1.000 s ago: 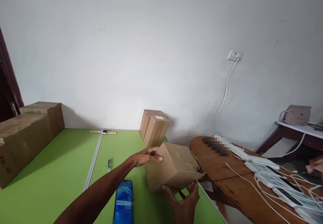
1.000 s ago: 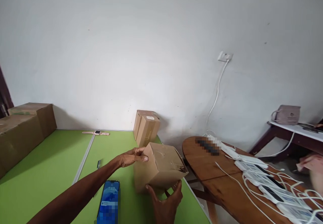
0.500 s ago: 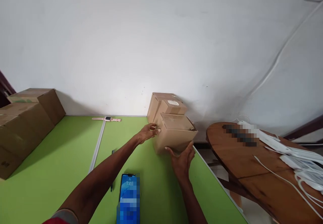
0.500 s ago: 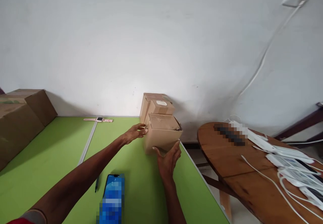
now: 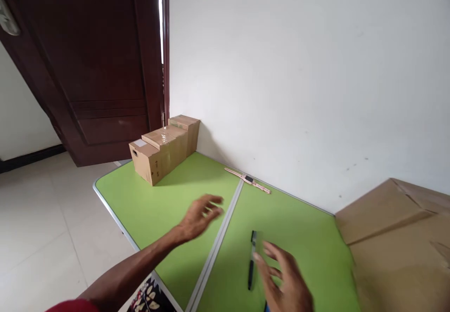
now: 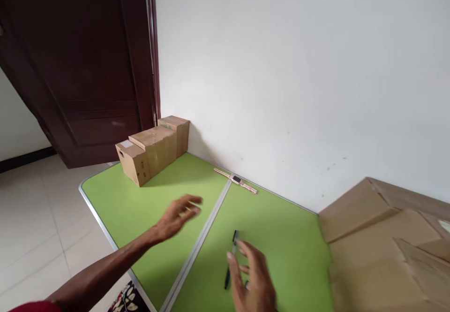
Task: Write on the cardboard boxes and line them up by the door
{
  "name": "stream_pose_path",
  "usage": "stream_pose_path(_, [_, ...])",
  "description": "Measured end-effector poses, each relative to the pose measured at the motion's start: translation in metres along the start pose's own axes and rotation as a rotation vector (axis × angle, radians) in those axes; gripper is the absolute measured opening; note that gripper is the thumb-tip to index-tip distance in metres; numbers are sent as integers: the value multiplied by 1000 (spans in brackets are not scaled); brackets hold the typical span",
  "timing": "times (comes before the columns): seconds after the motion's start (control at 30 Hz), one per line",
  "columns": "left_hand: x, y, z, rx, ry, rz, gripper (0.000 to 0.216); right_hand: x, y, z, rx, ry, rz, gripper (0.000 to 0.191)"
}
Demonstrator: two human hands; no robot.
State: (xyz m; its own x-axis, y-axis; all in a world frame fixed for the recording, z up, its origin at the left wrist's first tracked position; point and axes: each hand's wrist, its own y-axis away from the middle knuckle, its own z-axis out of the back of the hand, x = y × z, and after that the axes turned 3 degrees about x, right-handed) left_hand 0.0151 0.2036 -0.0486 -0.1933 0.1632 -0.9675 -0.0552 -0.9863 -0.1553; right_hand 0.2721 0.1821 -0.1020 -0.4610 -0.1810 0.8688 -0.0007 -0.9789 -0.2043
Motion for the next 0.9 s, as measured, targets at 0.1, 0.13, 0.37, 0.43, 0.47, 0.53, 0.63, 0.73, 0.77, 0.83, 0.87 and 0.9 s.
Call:
stream_pose_path(0.1, [-1,10,100,-531,-97,-94,47,55,-23,-76,236,-169,172,46])
stream_pose_path(0.13, [0,9,132,-668,-119,-104,51,71,-28,-98,325,-204,198,43])
stream_pose_path(0.37, [41,-24,287,-982,-56,84,51,130,-50,-215,613,-236,205,52])
stream_pose_path(0.43, [57,-30,296,-890,13,132,42,138,-61,-238,619,-244,183,69])
stream_pose_path(0.47, [63,-30,295,-832,43,145,39,141,-67,-247,613,-251,168,77])
stream_pose_path(0.53, [74,-22,284,-723,84,153,46,146,-79,-260,586,-272,134,95])
stream_pose_path(0.63, [82,6,259,-634,100,147,85,145,-86,-256,549,-319,88,112])
stream_pose_path(0.73, [83,40,234,-596,101,149,102,132,-78,-223,579,-375,48,103])
stream_pose_path(0.77, [82,51,225,-583,99,149,103,125,-71,-210,599,-397,37,99])
stream_pose_path(0.83, [82,71,203,-563,88,151,103,108,-52,-186,637,-442,19,95])
stream_pose_path(0.87, [82,79,190,-554,84,156,104,100,-40,-177,650,-460,13,95])
stream_pose_path(0.9, [83,87,175,-543,82,164,105,92,-27,-171,647,-469,3,96])
